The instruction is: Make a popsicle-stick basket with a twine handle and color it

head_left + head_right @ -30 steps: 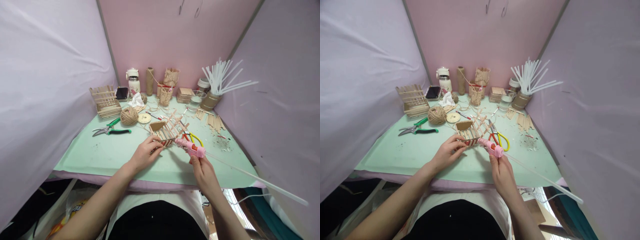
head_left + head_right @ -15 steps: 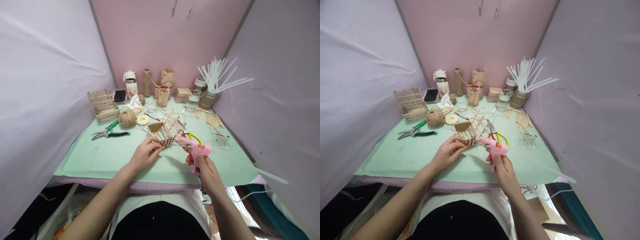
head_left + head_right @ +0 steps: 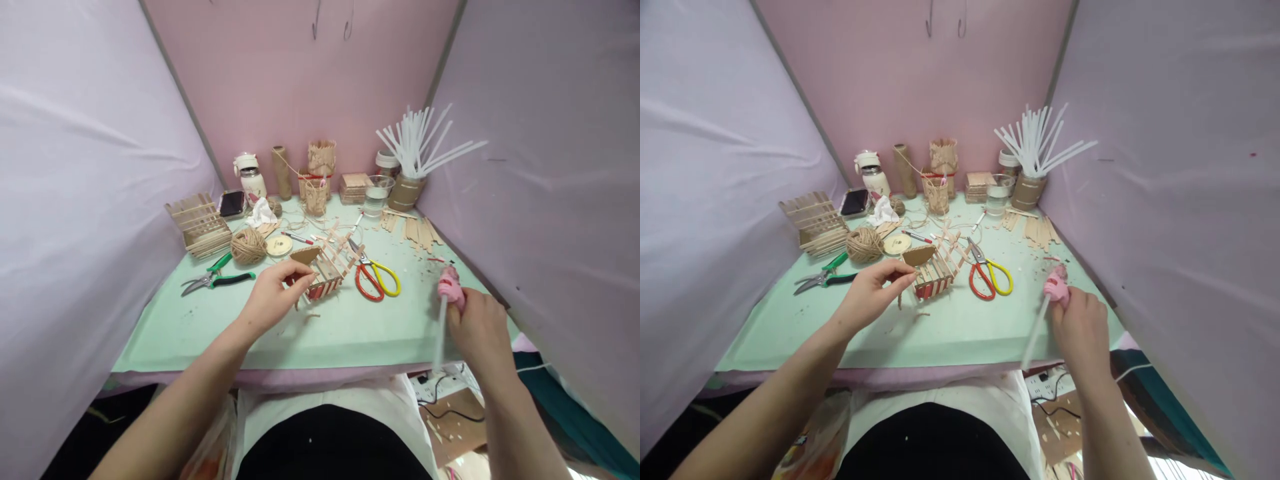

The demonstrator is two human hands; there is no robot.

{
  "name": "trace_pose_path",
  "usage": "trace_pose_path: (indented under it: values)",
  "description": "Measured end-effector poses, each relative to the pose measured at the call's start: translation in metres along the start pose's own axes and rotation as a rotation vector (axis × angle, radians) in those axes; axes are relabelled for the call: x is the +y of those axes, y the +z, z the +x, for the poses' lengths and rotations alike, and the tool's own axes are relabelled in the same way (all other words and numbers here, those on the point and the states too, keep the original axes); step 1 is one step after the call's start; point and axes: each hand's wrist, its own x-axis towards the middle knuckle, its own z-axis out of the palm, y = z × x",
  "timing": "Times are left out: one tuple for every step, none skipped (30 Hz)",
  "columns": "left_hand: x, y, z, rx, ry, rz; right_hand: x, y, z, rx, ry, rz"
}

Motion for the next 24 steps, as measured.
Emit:
trace_pose_path:
  values:
    - [0.005, -0.001, 0.008, -0.061, -0.049, 0.002, 0.007, 0.005, -0.001, 0.007, -0.037, -0.078]
    - [0.009, -0.002, 0.016, -0.121, -0.095, 0.002, 0.012, 0.009, -0.002, 0.013, -0.057, -0.130]
    - [0.012, -0.001, 0.023, -0.176, -0.128, -0.005, 0.015, 0.010, -0.003, 0.024, -0.063, -0.160]
    - [0.015, 0.000, 0.031, -0.226, -0.154, -0.016, 0.015, 0.010, -0.005, 0.040, -0.060, -0.168]
    - [0.016, 0.001, 0.037, -0.273, -0.170, -0.026, 0.012, 0.007, -0.005, 0.067, -0.053, -0.153]
    - [0.017, 0.003, 0.043, -0.315, -0.176, -0.020, 0.005, 0.002, -0.006, 0.104, -0.048, -0.120]
    - [0.018, 0.005, 0.048, -0.354, -0.173, -0.001, -0.004, -0.004, -0.005, 0.149, -0.064, -0.054]
    - [0.018, 0.007, 0.053, -0.384, -0.177, 0.026, -0.017, -0.011, -0.003, 0.176, -0.106, 0.040]
    - [0.017, 0.009, 0.058, -0.412, -0.186, 0.055, -0.031, -0.018, -0.001, 0.196, -0.150, 0.148]
    - [0.016, 0.011, 0.063, -0.442, -0.199, 0.085, -0.046, -0.023, 0.003, 0.152, -0.212, 0.261]
    - [0.016, 0.013, 0.068, -0.471, -0.212, 0.112, -0.062, -0.027, 0.006, 0.095, -0.261, 0.358]
    - [0.015, 0.015, 0.072, -0.500, -0.223, 0.140, -0.076, -0.030, 0.011, 0.029, -0.302, 0.425]
    - [0.014, 0.017, 0.076, -0.522, -0.238, 0.175, -0.089, -0.030, 0.015, -0.027, -0.332, 0.475]
    - [0.014, 0.018, 0.080, -0.534, -0.256, 0.216, -0.100, -0.029, 0.020, -0.095, -0.349, 0.504]
    - [0.015, 0.020, 0.083, -0.539, -0.277, 0.263, -0.108, -0.027, 0.025, -0.147, -0.349, 0.534]
    - [0.016, 0.021, 0.086, -0.541, -0.299, 0.312, -0.113, -0.023, 0.029, -0.182, -0.334, 0.560]
    - [0.018, 0.022, 0.088, -0.545, -0.317, 0.357, -0.116, -0.020, 0.033, -0.198, -0.308, 0.578]
    - [0.020, 0.023, 0.089, -0.556, -0.331, 0.394, -0.118, -0.016, 0.037, -0.215, -0.274, 0.589]
    - [0.023, 0.024, 0.090, -0.574, -0.339, 0.421, -0.118, -0.012, 0.039, -0.240, -0.236, 0.598]
    - [0.025, 0.025, 0.090, -0.598, -0.344, 0.440, -0.118, -0.009, 0.041, -0.273, -0.200, 0.607]
    - [0.027, 0.025, 0.091, -0.622, -0.345, 0.453, -0.118, -0.006, 0.041, -0.312, -0.170, 0.619]
    - [0.029, 0.026, 0.091, -0.641, -0.344, 0.464, -0.118, -0.003, 0.040, -0.351, -0.150, 0.634]
    - [0.029, 0.027, 0.092, -0.654, -0.341, 0.474, -0.119, 0.000, 0.039, -0.379, -0.139, 0.648]
    - [0.029, 0.028, 0.092, -0.661, -0.336, 0.480, -0.121, 0.002, 0.036, -0.387, -0.139, 0.656]
